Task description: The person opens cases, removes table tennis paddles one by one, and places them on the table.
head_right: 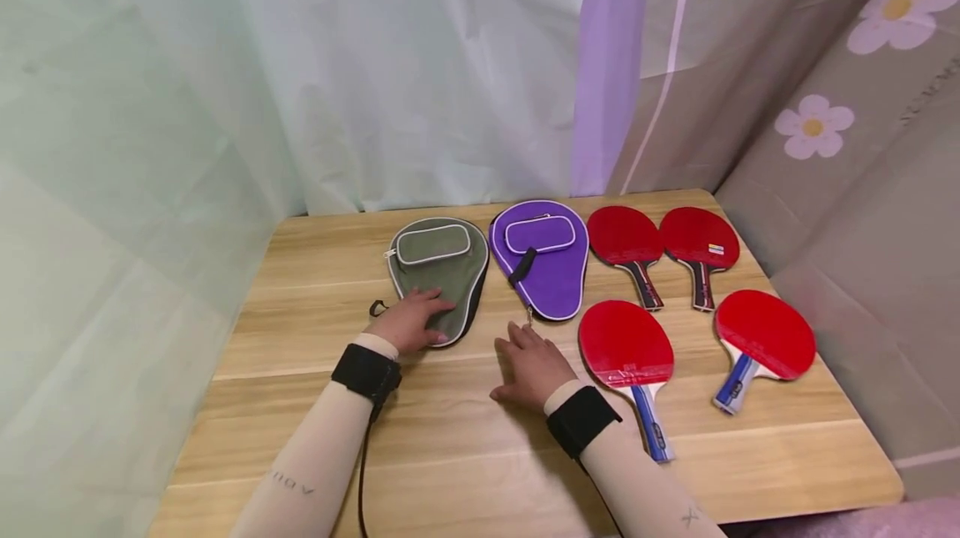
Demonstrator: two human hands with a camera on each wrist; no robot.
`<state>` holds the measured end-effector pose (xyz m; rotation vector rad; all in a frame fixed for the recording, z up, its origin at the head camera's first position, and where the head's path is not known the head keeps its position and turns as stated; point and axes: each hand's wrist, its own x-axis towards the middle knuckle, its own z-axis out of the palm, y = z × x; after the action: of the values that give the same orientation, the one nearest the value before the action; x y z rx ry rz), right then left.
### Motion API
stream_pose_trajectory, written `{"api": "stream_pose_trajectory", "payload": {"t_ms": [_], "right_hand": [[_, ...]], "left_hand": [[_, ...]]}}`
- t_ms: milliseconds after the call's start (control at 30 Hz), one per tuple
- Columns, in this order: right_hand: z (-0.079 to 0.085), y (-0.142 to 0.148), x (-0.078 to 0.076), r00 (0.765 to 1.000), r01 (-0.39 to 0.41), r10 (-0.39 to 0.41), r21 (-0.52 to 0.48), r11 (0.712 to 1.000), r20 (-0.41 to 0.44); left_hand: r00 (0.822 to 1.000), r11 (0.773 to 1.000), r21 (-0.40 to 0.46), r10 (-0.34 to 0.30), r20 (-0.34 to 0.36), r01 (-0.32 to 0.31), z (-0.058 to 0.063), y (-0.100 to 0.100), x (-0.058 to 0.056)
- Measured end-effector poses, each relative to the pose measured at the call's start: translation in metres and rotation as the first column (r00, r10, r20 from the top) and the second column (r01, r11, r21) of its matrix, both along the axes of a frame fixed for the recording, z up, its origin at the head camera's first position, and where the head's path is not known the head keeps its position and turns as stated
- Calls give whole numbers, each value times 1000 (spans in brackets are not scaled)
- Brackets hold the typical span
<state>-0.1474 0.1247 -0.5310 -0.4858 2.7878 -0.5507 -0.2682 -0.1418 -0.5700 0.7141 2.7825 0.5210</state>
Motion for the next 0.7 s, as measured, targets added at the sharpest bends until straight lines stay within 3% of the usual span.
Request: {"api": "stream_pose_trajectory", "payload": {"t_ms": [100, 233, 333, 500, 700], "right_hand": [[-2, 3, 1, 1000, 5, -5, -18, 1000, -8], [-22, 9, -2, 999, 9, -11, -46, 999, -43], [-24, 10, -3, 999, 10, -13, -55, 998, -42], [-6, 5, 2, 999, 28, -28, -32, 999, 16], [-4, 4, 2, 999, 32, -32, 1, 999, 22]], "left_hand": [[1000, 1000, -18, -8, 11, 8, 18, 5, 3], [999, 999, -42, 3, 38, -2, 30, 10, 5], [999, 1000, -17, 15, 40, -15, 20, 9, 0], [999, 1000, -6, 18, 38, -18, -1, 7, -12], [998, 1000, -10, 28, 61, -28, -5, 7, -14]]}}
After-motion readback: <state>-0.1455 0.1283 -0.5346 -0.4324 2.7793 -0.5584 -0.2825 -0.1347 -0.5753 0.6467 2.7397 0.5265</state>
